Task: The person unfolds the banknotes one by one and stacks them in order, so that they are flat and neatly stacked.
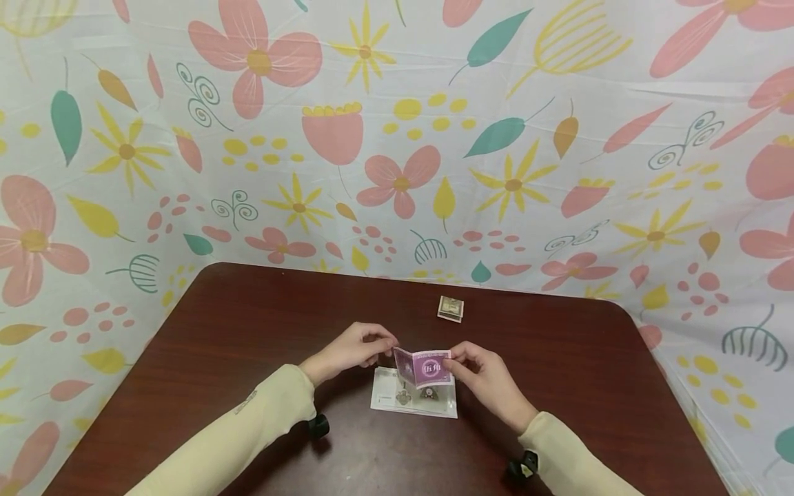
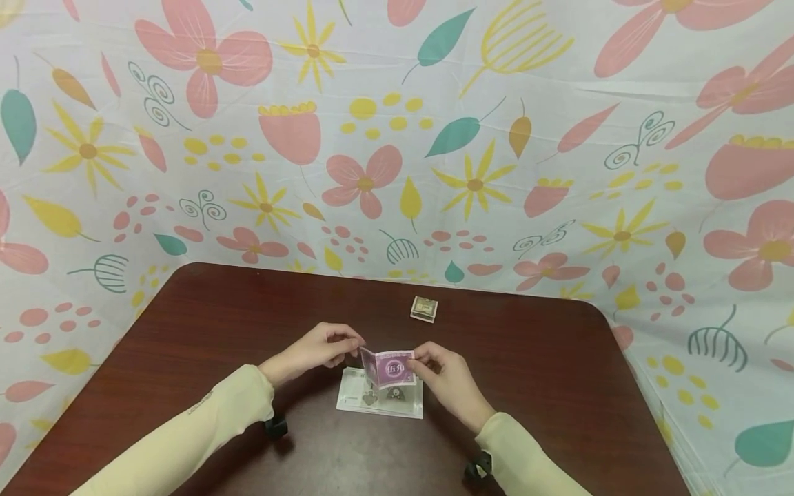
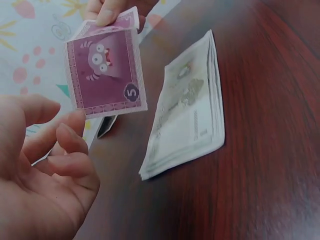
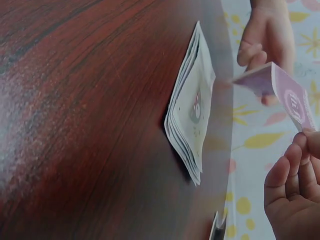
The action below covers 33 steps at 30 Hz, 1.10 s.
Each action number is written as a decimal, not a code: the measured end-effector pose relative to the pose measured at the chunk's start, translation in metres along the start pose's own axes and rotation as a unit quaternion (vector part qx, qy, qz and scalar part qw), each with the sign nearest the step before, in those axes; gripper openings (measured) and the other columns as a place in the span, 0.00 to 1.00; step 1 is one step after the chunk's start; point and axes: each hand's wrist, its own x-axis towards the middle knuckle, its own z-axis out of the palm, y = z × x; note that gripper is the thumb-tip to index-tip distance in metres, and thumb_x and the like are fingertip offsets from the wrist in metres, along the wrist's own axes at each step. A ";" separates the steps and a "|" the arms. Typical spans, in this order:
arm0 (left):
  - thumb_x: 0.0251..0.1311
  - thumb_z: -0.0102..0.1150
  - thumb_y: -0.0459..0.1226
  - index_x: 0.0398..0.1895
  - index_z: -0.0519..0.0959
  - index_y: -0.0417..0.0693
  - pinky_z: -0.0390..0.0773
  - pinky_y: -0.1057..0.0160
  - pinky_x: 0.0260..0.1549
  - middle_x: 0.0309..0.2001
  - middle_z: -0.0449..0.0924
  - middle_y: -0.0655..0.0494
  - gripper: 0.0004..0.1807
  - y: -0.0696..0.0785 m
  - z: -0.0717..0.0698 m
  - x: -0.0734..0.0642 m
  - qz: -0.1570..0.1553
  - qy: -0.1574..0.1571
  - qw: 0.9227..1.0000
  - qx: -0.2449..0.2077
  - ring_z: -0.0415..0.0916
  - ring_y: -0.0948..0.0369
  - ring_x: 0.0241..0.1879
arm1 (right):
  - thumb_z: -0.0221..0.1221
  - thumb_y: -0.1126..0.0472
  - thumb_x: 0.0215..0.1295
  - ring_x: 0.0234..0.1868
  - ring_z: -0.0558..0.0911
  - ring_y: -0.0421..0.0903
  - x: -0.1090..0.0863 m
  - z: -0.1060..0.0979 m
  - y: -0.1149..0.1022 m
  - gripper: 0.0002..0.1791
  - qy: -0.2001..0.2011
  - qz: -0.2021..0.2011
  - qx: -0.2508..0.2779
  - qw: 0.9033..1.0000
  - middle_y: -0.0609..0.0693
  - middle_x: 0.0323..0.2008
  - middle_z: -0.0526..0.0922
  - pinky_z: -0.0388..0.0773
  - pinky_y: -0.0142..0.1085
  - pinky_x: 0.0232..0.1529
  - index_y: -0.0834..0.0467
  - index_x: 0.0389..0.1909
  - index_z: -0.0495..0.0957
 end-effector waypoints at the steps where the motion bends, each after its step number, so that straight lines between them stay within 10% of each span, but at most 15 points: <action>1: 0.74 0.60 0.37 0.49 0.85 0.38 0.68 0.68 0.21 0.34 0.82 0.40 0.11 -0.001 -0.001 -0.001 0.002 0.001 1.000 0.004 0.67 0.64 0.22 | 0.70 0.65 0.66 0.30 0.78 0.36 0.000 -0.001 0.001 0.04 0.003 0.001 0.000 1.000 0.44 0.29 0.85 0.74 0.31 0.33 0.55 0.36 0.83; 9: 0.66 0.68 0.36 0.40 0.86 0.42 0.69 0.67 0.20 0.31 0.81 0.60 0.06 -0.007 -0.003 -0.011 0.016 0.019 0.998 0.061 0.72 0.57 0.24 | 0.68 0.65 0.67 0.27 0.74 0.35 -0.001 -0.007 0.003 0.04 -0.001 0.020 0.008 1.000 0.49 0.27 0.83 0.72 0.31 0.28 0.59 0.38 0.83; 23: 0.68 0.65 0.33 0.39 0.81 0.37 0.72 0.68 0.20 0.29 0.82 0.39 0.05 -0.005 0.007 -0.023 0.037 0.035 0.997 0.056 0.71 0.64 0.20 | 0.68 0.65 0.68 0.27 0.75 0.37 -0.005 -0.004 0.012 0.04 -0.004 0.028 -0.002 1.000 0.46 0.28 0.81 0.73 0.31 0.27 0.56 0.36 0.82; 33: 0.68 0.66 0.31 0.41 0.73 0.48 0.72 0.69 0.26 0.30 0.84 0.61 0.10 -0.013 0.019 -0.037 0.106 0.064 0.975 0.187 0.69 0.71 0.22 | 0.70 0.65 0.65 0.26 0.76 0.35 -0.011 0.003 0.015 0.13 -0.038 0.048 -0.038 0.997 0.41 0.27 0.83 0.74 0.31 0.27 0.53 0.40 0.74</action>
